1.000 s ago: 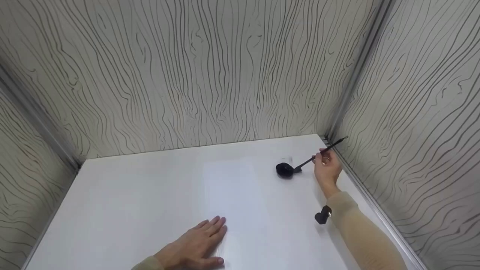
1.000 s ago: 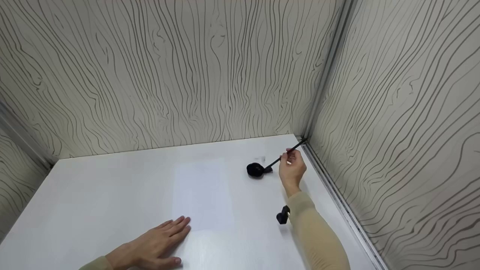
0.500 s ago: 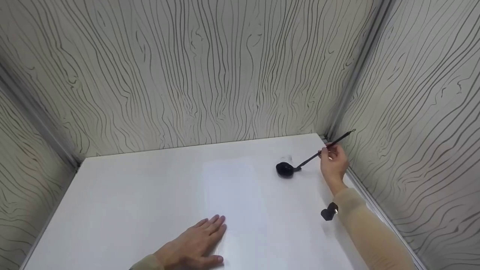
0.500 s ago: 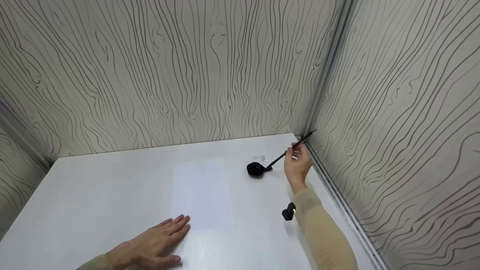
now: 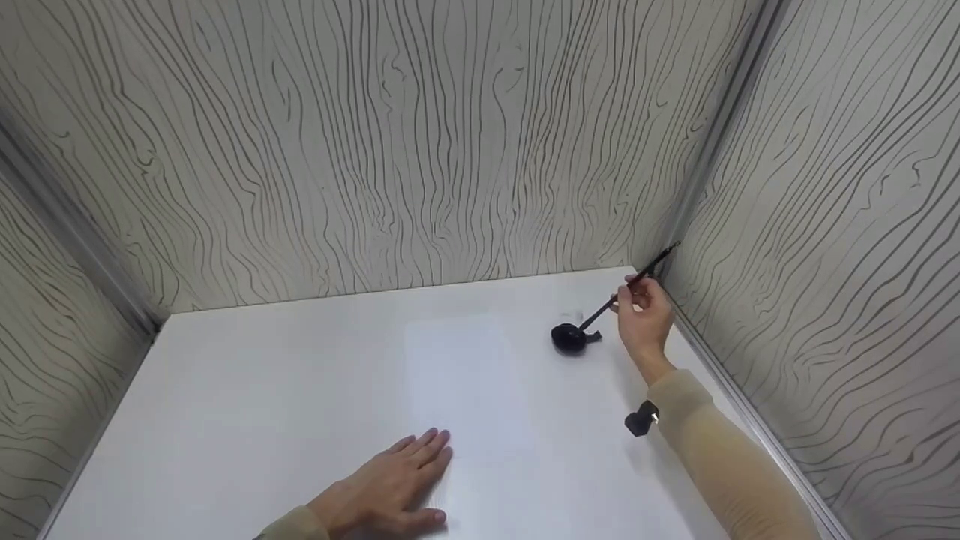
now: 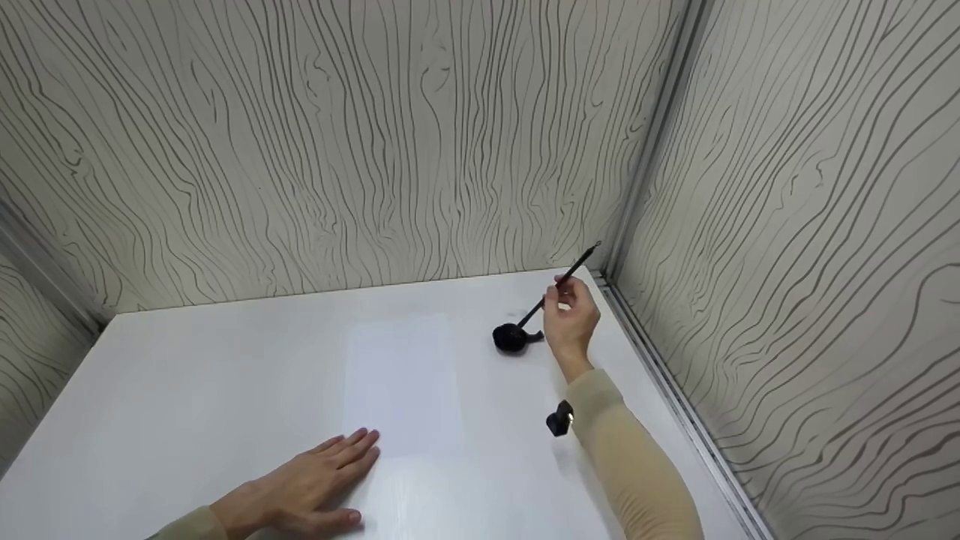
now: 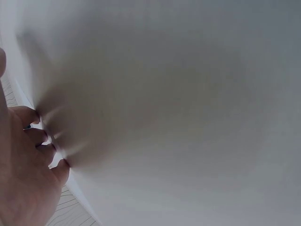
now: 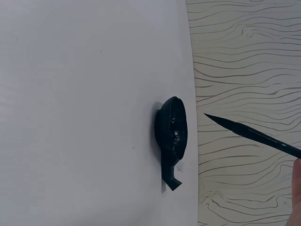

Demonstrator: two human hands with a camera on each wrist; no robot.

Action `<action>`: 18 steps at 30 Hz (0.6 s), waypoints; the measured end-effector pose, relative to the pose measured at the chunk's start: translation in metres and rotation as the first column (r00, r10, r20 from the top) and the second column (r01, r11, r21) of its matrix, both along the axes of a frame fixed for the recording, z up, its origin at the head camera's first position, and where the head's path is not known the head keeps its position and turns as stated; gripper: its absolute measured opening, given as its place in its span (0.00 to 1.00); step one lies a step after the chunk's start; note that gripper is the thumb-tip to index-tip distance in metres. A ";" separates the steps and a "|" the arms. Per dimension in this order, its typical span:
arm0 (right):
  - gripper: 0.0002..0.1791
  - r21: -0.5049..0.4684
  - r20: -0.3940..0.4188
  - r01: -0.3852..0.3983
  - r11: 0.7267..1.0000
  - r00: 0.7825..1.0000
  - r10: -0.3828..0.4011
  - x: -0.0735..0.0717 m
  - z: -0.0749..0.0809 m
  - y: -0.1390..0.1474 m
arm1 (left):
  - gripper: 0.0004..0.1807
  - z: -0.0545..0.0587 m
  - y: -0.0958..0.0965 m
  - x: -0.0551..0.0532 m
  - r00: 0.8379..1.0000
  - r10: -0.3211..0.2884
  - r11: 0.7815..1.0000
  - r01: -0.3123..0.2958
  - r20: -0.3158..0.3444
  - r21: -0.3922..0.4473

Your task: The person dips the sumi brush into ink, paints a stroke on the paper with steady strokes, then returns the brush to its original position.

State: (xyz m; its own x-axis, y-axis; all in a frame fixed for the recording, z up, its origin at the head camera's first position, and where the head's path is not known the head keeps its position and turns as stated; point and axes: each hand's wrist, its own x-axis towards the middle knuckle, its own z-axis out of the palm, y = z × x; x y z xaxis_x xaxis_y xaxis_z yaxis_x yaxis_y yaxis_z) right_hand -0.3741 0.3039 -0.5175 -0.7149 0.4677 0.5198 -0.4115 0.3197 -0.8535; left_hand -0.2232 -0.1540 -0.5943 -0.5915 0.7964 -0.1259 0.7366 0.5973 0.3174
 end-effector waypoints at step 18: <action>0.07 0.023 -0.046 -0.176 0.984 0.983 0.176 0.002 0.019 -0.060 | 0.55 0.000 0.001 -0.001 1.000 0.023 1.000 -0.023 0.020 -0.020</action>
State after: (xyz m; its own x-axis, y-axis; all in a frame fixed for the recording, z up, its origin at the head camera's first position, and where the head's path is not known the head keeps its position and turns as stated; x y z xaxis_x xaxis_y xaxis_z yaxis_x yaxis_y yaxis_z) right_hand -0.3723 0.2442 -0.4982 -0.7596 0.3266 0.5625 -0.5024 0.2545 -0.8263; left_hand -0.2237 -0.1528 -0.5945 -0.6066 0.7801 -0.1535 0.7163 0.6200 0.3203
